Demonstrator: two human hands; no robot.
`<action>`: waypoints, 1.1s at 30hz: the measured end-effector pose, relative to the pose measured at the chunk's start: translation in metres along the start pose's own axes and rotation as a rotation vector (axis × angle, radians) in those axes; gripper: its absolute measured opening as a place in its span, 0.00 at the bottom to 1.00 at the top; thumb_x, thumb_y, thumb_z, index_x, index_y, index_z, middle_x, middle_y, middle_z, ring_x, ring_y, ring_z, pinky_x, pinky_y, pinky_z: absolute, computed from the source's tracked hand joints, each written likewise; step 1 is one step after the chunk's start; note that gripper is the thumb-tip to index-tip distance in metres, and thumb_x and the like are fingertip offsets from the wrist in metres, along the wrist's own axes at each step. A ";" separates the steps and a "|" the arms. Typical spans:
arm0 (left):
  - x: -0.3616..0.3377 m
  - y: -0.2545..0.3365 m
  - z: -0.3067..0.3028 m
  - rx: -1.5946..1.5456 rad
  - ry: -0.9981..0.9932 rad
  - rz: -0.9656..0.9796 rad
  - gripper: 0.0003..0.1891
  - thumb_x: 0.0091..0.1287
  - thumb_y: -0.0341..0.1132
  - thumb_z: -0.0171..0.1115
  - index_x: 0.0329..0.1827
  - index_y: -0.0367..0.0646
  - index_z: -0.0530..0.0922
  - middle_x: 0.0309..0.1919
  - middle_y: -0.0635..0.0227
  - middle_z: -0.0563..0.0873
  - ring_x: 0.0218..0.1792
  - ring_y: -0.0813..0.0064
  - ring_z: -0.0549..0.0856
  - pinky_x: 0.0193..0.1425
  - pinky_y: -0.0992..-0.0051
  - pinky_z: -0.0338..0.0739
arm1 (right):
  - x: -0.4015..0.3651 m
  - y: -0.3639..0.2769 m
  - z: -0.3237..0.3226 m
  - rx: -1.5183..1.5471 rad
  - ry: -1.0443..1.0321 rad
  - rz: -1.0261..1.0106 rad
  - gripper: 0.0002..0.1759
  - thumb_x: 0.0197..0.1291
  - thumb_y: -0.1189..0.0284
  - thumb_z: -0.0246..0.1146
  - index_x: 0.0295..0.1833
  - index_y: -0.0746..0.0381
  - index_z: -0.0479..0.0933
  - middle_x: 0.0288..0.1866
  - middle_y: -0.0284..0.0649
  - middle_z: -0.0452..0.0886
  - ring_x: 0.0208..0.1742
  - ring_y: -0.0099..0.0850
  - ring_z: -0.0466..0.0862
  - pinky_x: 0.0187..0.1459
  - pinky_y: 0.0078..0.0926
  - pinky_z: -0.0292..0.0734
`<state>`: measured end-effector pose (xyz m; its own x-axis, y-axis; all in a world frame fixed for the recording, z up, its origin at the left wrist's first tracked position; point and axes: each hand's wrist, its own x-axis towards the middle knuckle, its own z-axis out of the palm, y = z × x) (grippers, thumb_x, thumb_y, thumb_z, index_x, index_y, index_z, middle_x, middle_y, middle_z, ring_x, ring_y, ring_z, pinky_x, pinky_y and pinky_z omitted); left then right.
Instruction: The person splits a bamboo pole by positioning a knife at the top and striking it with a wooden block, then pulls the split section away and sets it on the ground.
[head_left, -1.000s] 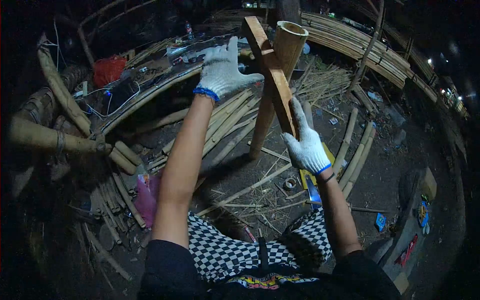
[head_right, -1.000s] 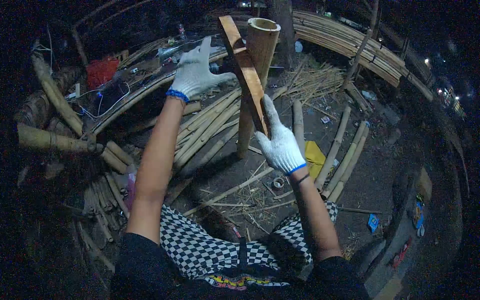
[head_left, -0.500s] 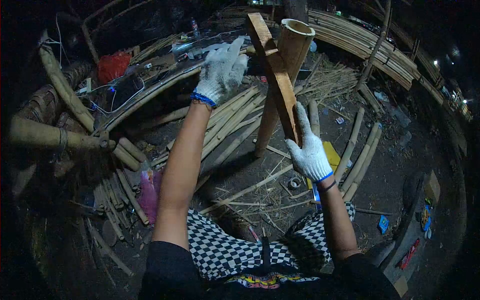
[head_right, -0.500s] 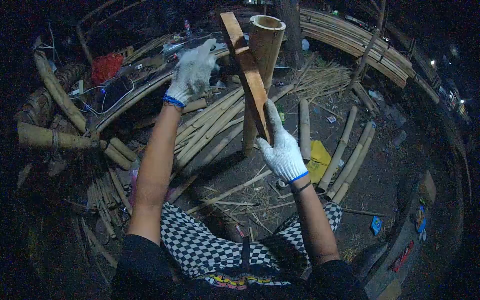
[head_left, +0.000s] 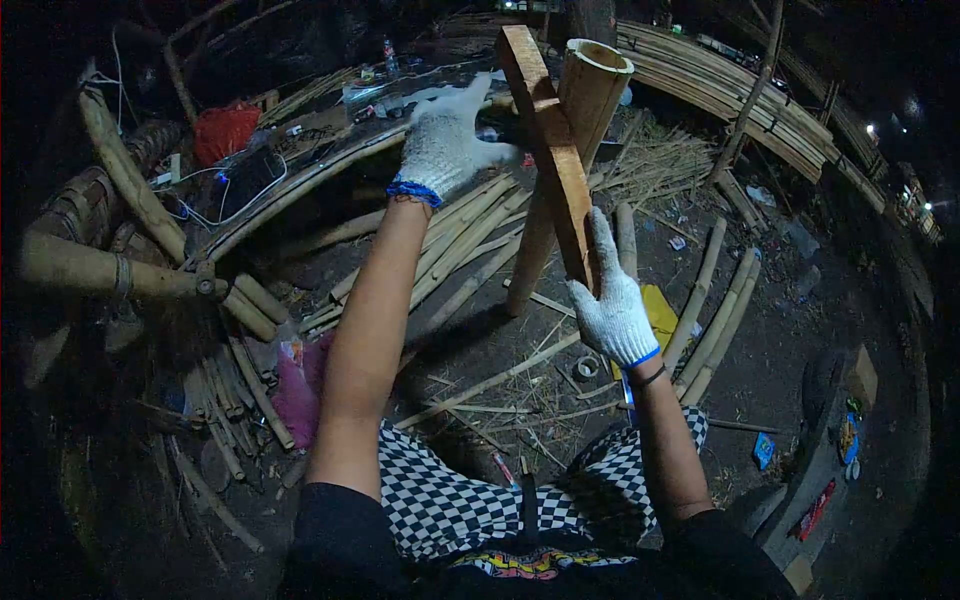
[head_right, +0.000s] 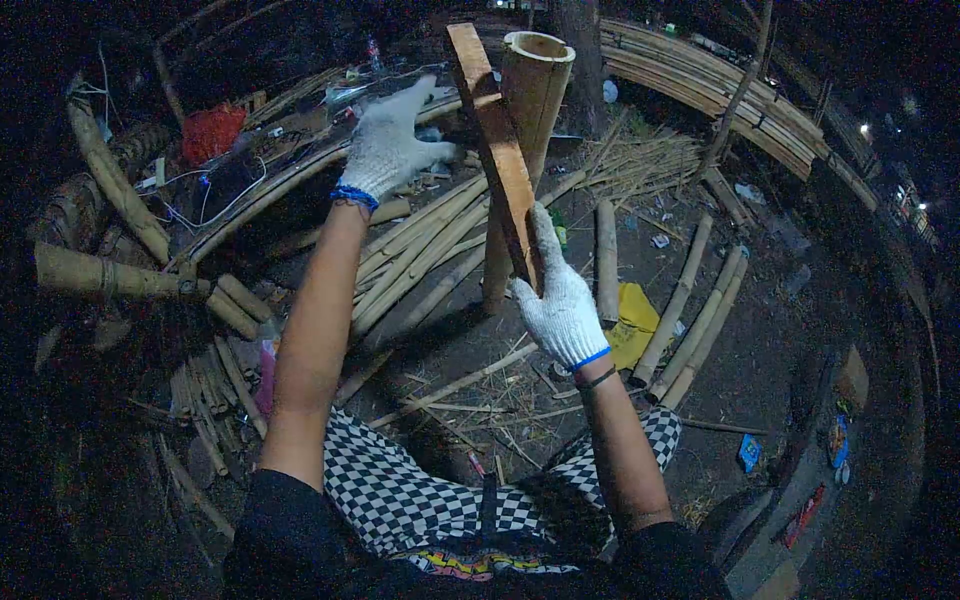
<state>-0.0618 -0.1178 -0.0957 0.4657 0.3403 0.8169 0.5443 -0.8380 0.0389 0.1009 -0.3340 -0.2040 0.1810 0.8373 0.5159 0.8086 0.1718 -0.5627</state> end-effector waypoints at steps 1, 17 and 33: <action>0.001 0.011 -0.007 0.164 -0.106 -0.077 0.59 0.39 0.55 0.79 0.75 0.42 0.58 0.61 0.50 0.79 0.58 0.52 0.80 0.67 0.56 0.68 | 0.000 -0.001 0.000 -0.027 0.008 -0.007 0.50 0.58 0.72 0.63 0.80 0.48 0.41 0.68 0.58 0.70 0.63 0.59 0.74 0.63 0.45 0.74; 0.006 -0.002 -0.005 0.167 -0.294 -0.157 0.63 0.40 0.54 0.78 0.79 0.53 0.48 0.64 0.53 0.77 0.62 0.51 0.78 0.71 0.49 0.63 | -0.001 0.004 0.007 0.145 0.010 -0.027 0.49 0.57 0.75 0.62 0.80 0.49 0.43 0.74 0.53 0.63 0.69 0.56 0.68 0.67 0.43 0.69; 0.063 -0.073 0.051 0.241 -0.662 -0.058 0.39 0.47 0.55 0.71 0.59 0.38 0.78 0.56 0.46 0.82 0.56 0.52 0.82 0.60 0.62 0.76 | 0.029 -0.019 -0.032 0.203 -0.018 0.067 0.47 0.59 0.77 0.62 0.80 0.51 0.45 0.76 0.51 0.61 0.75 0.39 0.63 0.71 0.29 0.63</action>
<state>-0.0364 -0.0134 -0.0769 0.7158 0.6339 0.2928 0.6852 -0.7185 -0.1193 0.1085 -0.3298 -0.1582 0.2190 0.8590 0.4627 0.6653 0.2154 -0.7148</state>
